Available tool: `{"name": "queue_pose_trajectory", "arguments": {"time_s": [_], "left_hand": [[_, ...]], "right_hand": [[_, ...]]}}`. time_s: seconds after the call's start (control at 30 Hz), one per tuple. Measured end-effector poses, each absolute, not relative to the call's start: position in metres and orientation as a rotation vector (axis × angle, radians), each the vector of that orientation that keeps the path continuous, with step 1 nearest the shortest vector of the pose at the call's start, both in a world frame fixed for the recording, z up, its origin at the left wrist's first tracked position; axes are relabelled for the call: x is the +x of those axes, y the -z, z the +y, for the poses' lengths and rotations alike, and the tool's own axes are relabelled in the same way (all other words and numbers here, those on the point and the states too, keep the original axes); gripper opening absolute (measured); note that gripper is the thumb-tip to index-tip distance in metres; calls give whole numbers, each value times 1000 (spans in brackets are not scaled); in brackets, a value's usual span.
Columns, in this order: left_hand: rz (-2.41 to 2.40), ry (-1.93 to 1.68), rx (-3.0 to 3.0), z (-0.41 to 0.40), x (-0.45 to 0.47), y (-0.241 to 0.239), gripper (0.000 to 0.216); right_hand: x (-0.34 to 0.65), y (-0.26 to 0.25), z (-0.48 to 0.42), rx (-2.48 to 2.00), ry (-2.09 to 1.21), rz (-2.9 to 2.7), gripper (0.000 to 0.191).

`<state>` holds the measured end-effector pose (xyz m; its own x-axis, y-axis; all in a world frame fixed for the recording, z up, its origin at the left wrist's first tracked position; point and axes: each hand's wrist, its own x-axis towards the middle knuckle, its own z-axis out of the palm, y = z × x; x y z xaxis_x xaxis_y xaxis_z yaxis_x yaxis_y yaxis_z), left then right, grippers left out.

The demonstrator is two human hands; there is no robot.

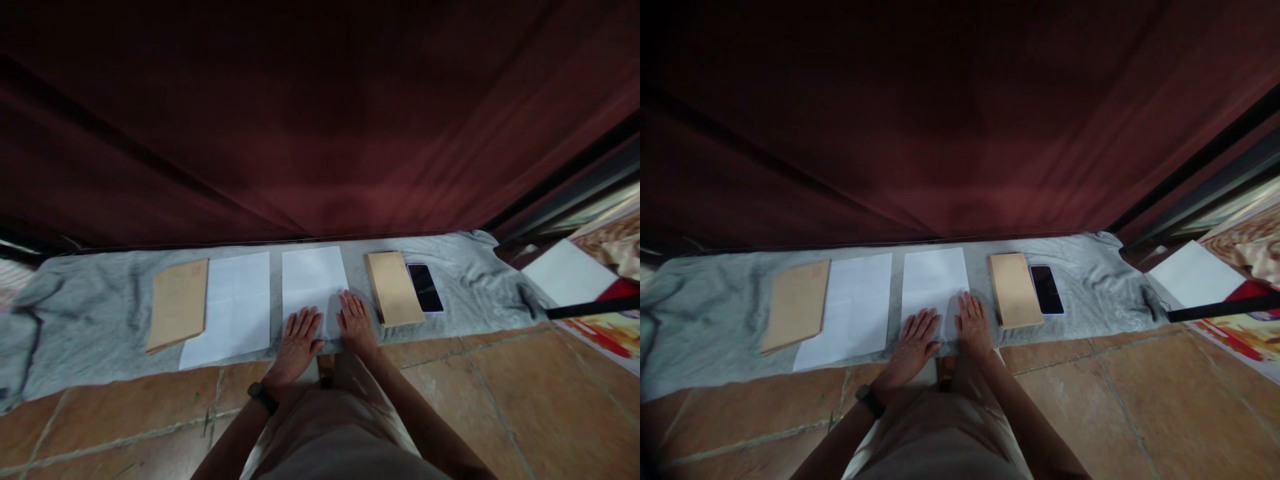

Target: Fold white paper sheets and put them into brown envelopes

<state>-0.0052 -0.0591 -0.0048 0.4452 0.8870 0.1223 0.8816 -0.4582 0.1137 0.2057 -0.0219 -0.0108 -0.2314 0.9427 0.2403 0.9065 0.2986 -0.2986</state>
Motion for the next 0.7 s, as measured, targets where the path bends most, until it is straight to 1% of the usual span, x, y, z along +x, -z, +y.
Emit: {"name": "queue_pose_trajectory", "arguments": {"time_s": [0.13, 0.27, 0.43, 0.7], "left_hand": [[1576, -207, 2668, -58, -12, 3, 54], [1488, -134, 2710, -60, -20, 2, 48], [1375, -148, 2772, -65, -32, 7, 59], [1389, -186, 2730, -66, -28, 1, 57]], "right_hand": [[188, 12, -29, -1498, -183, -2306, 47], [180, 13, -38, -1478, -193, -2337, 45], [182, 12, -45, -1490, -184, -2329, 44], [174, 14, -41, -1512, -156, -2307, 44]]}}
